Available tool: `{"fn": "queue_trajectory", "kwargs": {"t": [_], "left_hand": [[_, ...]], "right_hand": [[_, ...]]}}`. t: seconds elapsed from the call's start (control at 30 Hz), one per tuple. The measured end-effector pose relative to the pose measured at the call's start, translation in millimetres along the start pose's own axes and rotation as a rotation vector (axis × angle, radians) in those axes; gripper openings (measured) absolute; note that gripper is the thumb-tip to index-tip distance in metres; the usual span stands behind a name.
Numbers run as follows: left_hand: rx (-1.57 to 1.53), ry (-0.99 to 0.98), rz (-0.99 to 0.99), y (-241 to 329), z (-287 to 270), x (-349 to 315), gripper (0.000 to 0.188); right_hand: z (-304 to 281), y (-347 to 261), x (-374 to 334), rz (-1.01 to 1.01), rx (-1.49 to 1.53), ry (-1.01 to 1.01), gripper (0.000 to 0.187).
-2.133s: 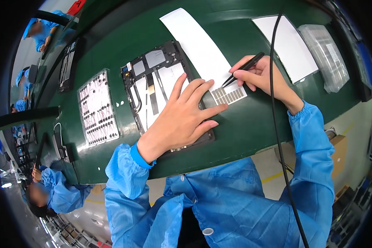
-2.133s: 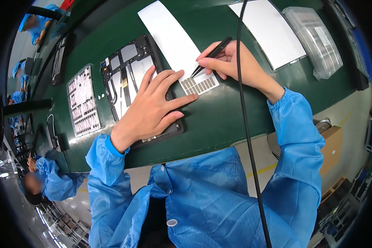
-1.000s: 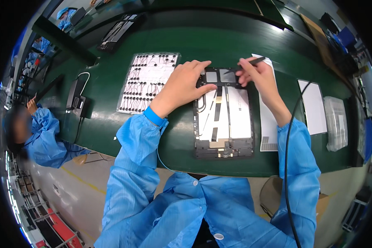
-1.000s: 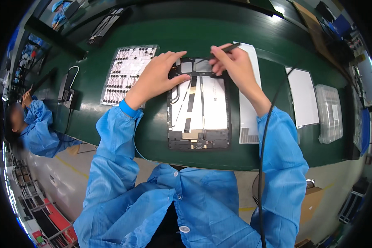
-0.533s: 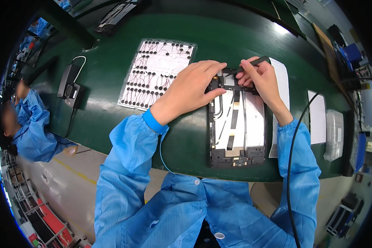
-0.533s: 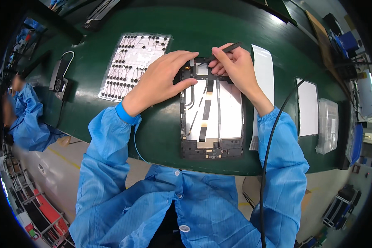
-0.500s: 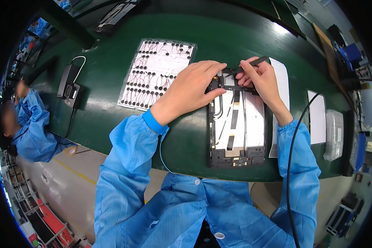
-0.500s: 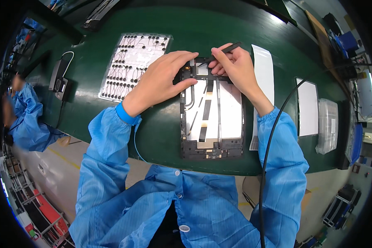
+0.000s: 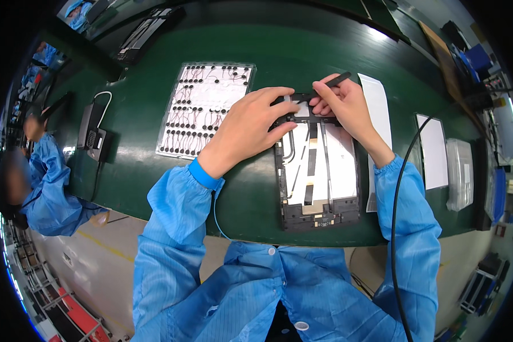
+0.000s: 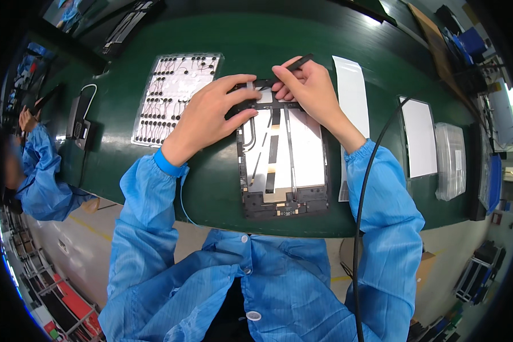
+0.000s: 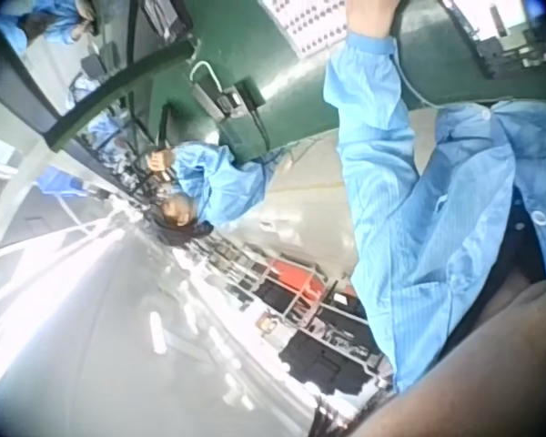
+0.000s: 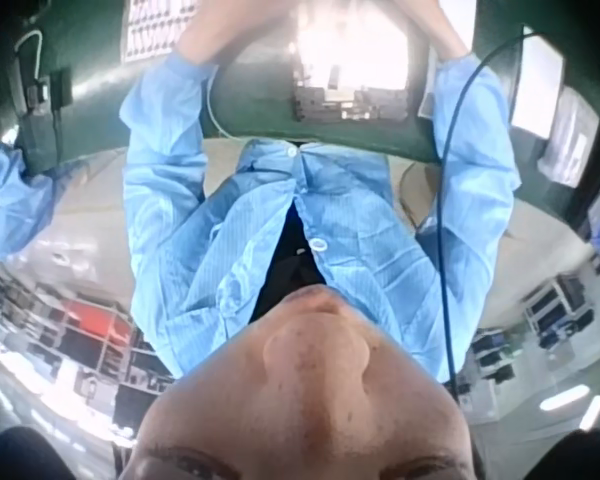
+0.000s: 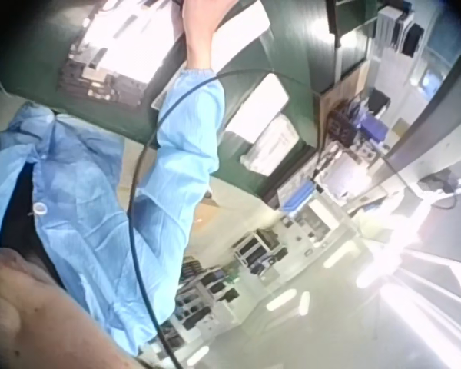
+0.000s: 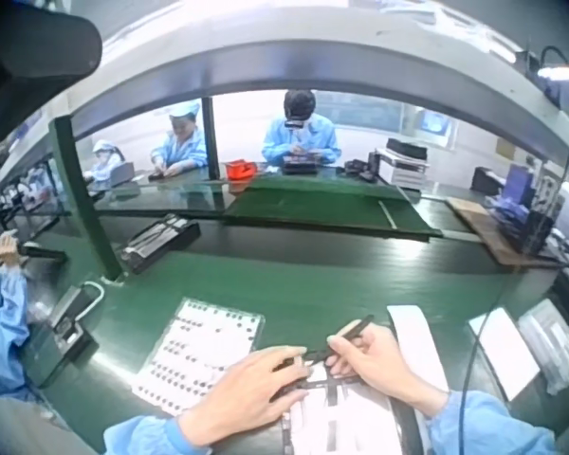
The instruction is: Assembling components and applying adhesive strips to tablet frames.
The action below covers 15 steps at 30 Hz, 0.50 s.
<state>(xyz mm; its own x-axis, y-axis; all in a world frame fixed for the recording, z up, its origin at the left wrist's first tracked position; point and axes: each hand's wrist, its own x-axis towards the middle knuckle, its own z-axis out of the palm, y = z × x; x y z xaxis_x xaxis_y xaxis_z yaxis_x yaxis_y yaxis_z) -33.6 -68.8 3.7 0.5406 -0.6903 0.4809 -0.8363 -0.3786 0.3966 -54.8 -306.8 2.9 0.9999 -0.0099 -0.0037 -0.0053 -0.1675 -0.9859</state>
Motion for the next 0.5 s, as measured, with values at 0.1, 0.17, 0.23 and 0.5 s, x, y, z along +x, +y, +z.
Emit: {"fn": "queue_trajectory", "kwargs": {"t": [0.1,0.17,0.23,0.5], "left_hand": [[0.039,-0.029,0.03,5,-4,2,0.021],[0.052,-0.038,0.053,7,-4,6,0.018],[0.078,-0.032,0.113,7,0,11,0.017],[0.123,-0.033,0.245,13,1,16,0.017]], "right_hand": [[2,-3,-3,-0.02,0.011,-0.003,0.022],[3,-3,-6,-0.053,0.035,0.051,0.022],[-3,2,-7,-0.124,0.092,0.122,0.021],[-94,14,-76,-0.215,-0.034,0.148,0.022]]}}
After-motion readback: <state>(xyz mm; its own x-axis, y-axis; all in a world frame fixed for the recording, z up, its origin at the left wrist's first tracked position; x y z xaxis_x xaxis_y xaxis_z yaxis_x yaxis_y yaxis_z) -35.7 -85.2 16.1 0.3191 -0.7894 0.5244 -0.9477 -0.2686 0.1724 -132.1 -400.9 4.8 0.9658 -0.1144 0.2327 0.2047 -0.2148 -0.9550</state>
